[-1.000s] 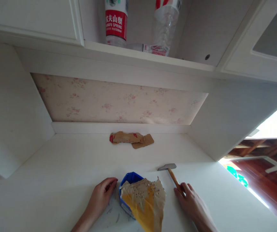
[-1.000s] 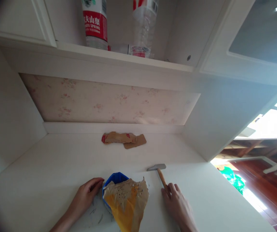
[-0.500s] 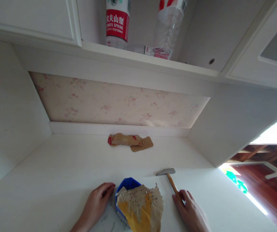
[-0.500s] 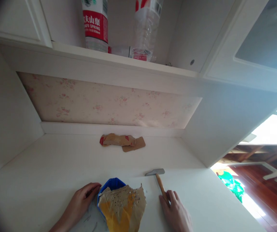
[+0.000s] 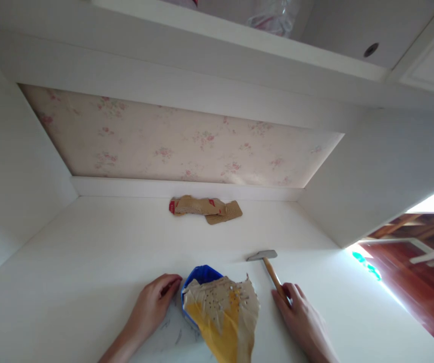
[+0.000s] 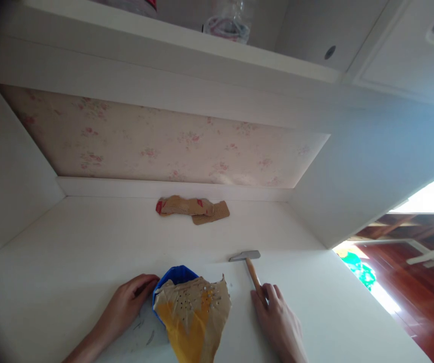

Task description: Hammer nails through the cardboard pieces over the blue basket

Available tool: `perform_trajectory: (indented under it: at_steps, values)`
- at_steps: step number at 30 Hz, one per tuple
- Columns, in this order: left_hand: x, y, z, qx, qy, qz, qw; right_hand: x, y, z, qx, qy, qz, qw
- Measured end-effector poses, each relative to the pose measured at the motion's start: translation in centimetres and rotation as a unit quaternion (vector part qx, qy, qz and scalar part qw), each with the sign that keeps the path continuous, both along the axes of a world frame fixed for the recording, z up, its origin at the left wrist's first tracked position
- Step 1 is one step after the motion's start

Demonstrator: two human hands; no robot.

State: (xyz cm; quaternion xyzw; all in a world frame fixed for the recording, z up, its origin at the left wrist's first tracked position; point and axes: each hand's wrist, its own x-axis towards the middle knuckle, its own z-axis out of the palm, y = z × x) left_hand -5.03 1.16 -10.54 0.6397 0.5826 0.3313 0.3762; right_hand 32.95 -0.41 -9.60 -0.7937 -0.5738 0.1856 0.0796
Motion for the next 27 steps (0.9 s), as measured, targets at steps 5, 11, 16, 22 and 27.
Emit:
perform_trajectory:
  at_steps: [5, 11, 16, 22, 27]
  values:
    - [0.0, 0.0, 0.0, 0.004, 0.014, -0.007, 1.0, 0.2, 0.1, -0.2, -0.002, 0.007, -0.004, 1.0]
    - [0.1, 0.0, 0.3, 0.003, 0.022, -0.006, 1.0, 0.3, 0.0, -0.3, 0.009, 0.012, -0.004, 1.0]
    - [0.1, 0.0, 0.3, 0.006, 0.031, -0.01, 0.999, 0.0, -0.1, -0.5, 0.033, 0.004, -0.013, 0.999]
    - [0.0, 0.0, 0.1, 0.011, 0.04, -0.013, 0.999, 0.7, 0.1, -0.3, 0.044, 0.026, 0.006, 0.999]
    - [0.2, -0.1, 0.3, 0.016, 0.043, -0.015, 0.999, 0.3, -1.3, 0.6, 0.097, 0.056, -0.05, 0.992]
